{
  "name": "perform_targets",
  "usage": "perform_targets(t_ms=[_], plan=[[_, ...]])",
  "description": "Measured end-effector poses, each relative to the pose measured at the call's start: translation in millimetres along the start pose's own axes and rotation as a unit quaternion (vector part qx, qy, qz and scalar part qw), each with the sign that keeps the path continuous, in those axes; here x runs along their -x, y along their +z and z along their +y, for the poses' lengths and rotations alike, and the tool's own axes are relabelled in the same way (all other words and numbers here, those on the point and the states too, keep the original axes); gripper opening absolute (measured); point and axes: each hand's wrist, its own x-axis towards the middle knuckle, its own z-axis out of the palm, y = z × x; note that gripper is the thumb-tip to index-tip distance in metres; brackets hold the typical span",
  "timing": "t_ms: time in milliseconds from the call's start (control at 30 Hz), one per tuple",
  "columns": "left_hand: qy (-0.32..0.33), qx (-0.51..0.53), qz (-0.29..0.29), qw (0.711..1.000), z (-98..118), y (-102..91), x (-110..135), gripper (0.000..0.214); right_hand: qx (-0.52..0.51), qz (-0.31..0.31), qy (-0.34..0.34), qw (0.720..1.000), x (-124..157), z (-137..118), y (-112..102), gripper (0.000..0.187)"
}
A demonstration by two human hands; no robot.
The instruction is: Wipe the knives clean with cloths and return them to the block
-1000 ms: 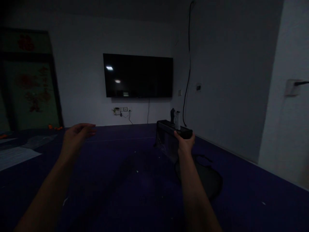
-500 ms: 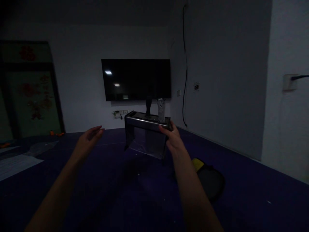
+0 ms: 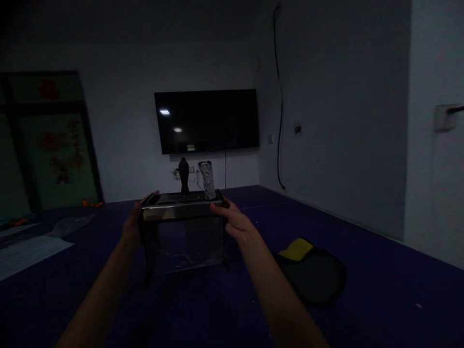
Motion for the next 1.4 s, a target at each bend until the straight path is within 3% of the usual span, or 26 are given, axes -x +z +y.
perform_targets(t_ms=[133,300,467,733,833,967,1100,1400], plan=[[0.011,-0.001,0.013,1.000,5.5,2.2,2.9,0.069,0.000,-0.006,0.011,1.000,-1.7,1.7,-0.3,0.047],[-0.045,-0.006,0.003,0.999,0.8,1.6,-0.5,0.083,0.002,0.005,0.013,1.000,-6.1,0.7,-6.2,0.046],[-0.086,0.022,0.053,0.995,-4.0,9.1,-2.3,0.071,0.004,0.019,0.018,1.000,-8.8,0.9,-11.7,0.046],[-0.063,0.033,0.104,0.992,-0.9,12.6,-1.5,0.052,0.005,0.022,0.025,0.999,-10.9,5.2,-10.4,0.047],[-0.038,0.026,0.117,0.992,-1.4,8.8,-6.4,0.052,0.003,0.026,0.022,0.999,-11.2,6.7,-8.9,0.058],[-0.006,-0.033,0.164,0.986,-7.4,-2.2,-16.3,0.053,0.094,0.097,0.027,0.990,-9.4,2.8,-13.5,0.077],[0.035,-0.083,0.255,0.963,-14.8,-21.8,-24.9,0.055,0.198,0.190,0.035,0.961,-9.3,-6.9,-28.3,0.069],[0.101,-0.219,0.416,0.877,-23.7,-80.8,-32.2,0.065,0.234,0.272,0.014,0.933,-12.9,-21.9,-57.5,0.045]])
